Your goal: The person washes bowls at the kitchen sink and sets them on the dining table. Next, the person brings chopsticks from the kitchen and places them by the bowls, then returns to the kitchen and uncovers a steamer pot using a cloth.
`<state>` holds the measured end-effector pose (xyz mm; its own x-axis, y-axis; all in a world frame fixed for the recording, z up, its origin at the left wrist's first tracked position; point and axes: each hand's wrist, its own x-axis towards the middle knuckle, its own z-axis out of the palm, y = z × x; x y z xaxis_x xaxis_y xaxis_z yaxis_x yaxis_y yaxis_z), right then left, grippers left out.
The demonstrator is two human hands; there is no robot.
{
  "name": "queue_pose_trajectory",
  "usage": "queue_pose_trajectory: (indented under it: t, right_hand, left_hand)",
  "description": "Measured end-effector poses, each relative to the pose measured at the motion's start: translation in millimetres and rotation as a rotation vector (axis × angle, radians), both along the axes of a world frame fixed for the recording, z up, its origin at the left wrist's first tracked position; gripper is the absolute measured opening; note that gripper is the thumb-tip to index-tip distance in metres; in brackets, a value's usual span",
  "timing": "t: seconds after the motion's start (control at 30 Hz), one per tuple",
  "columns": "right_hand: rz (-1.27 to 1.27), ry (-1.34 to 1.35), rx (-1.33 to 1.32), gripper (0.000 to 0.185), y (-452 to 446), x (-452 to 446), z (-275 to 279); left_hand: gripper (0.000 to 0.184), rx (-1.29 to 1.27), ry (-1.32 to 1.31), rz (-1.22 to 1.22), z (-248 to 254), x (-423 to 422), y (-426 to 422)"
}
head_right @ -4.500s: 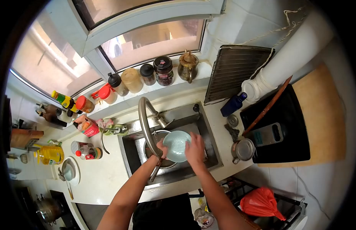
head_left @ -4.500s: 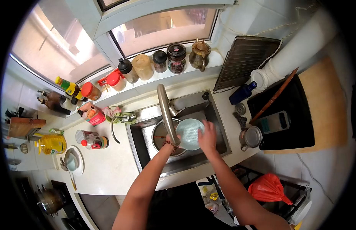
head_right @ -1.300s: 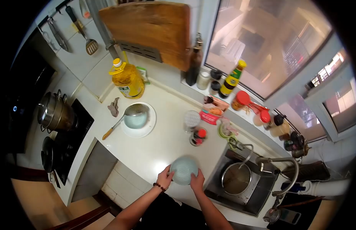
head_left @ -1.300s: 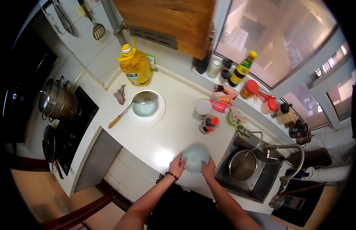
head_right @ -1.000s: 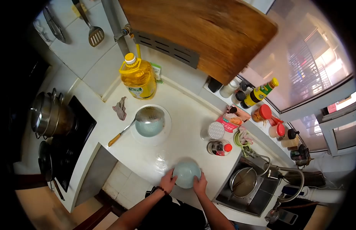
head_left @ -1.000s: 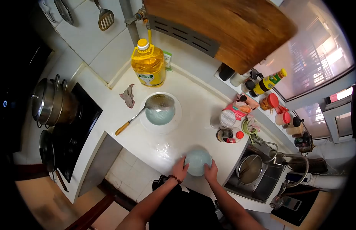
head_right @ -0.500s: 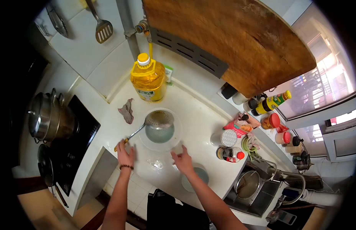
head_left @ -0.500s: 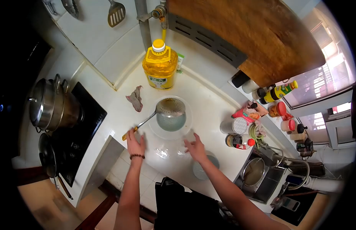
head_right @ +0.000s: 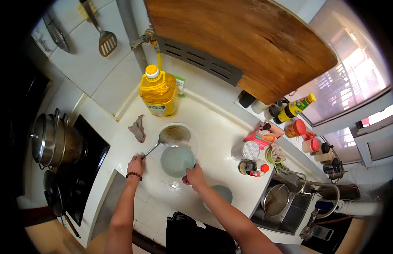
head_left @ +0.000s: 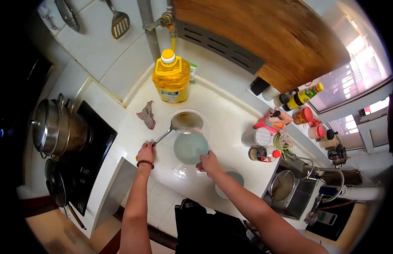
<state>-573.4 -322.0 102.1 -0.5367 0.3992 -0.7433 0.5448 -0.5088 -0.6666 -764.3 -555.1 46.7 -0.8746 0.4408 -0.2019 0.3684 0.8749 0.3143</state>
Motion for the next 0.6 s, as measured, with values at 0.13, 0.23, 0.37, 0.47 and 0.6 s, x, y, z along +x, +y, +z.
queue_pose_trajectory:
  t: [0.13,0.23,0.37,0.47,0.6]
  right_hand:
    - [-0.030,-0.013,-0.102,0.034,-6.1,48.6,25.7]
    - [-0.064,0.015,-0.116,0.035,0.9,94.4,39.9]
    - [-0.116,0.046,-0.118,0.041,19.2,170.1,61.0]
    - [-0.212,0.069,-0.105,0.043,32.2,230.3,90.6]
    - [-0.344,0.066,-0.046,0.039,50.4,322.6,100.4]
  left_hand:
    - [0.017,-0.022,0.025,-0.014,1.6,7.2,6.5]
    - [0.020,-0.023,0.057,-0.061,-16.8,9.9,-2.3]
    - [0.023,-0.042,0.079,-0.026,-38.3,13.1,0.2]
    - [0.029,0.088,0.184,-0.011,-64.2,5.7,-12.1]
    - [0.026,0.261,0.404,0.146,38.8,69.9,31.5]
